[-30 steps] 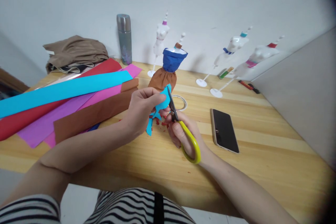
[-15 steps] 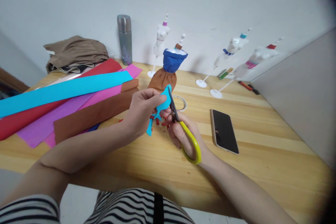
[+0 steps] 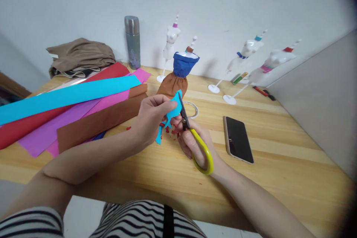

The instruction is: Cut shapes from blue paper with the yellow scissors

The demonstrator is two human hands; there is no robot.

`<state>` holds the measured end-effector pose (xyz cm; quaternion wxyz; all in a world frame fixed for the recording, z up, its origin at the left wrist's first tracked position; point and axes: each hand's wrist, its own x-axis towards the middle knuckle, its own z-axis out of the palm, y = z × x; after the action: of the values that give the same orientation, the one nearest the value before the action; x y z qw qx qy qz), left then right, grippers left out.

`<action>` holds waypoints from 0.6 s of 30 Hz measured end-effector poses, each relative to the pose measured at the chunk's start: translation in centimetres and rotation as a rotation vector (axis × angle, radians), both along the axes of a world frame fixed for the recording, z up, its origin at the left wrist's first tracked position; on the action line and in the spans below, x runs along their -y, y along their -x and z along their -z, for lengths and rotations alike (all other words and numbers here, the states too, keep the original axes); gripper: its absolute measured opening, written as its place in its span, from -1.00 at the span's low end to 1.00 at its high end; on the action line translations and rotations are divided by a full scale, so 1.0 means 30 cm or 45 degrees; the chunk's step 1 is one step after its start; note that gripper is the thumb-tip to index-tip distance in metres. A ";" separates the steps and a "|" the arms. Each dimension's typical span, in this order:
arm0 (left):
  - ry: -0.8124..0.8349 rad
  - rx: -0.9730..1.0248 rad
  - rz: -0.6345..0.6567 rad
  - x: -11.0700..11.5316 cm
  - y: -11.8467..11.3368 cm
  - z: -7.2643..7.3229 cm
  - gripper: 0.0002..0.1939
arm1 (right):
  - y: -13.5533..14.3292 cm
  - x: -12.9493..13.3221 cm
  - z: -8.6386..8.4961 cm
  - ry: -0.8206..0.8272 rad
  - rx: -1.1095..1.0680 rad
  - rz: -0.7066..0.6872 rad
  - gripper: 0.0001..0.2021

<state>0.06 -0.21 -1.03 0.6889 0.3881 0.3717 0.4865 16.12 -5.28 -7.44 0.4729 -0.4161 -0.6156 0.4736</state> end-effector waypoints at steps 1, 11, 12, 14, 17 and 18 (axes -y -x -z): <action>0.005 0.004 -0.002 0.001 0.000 0.000 -0.68 | 0.002 0.000 -0.002 -0.016 -0.026 0.006 -0.48; -0.009 0.024 -0.016 0.002 -0.001 0.004 -0.70 | 0.001 -0.008 -0.005 0.020 -0.134 -0.064 -0.47; -0.013 0.020 -0.011 0.002 -0.001 0.005 -0.70 | 0.002 -0.009 -0.005 0.025 -0.156 -0.085 -0.48; -0.024 0.013 0.004 0.004 -0.002 0.006 -0.69 | 0.004 -0.009 -0.006 0.020 -0.191 -0.130 -0.50; -0.023 0.013 0.017 0.010 -0.005 0.003 -0.67 | 0.006 -0.008 -0.011 0.026 -0.215 -0.157 -0.51; -0.021 0.016 0.017 0.012 -0.006 0.001 -0.66 | 0.007 -0.007 -0.013 0.033 -0.217 -0.155 -0.50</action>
<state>0.24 -0.57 -1.07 0.6912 0.3930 0.3609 0.4874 15.92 -5.05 -7.06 0.4884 -0.3421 -0.5910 0.5432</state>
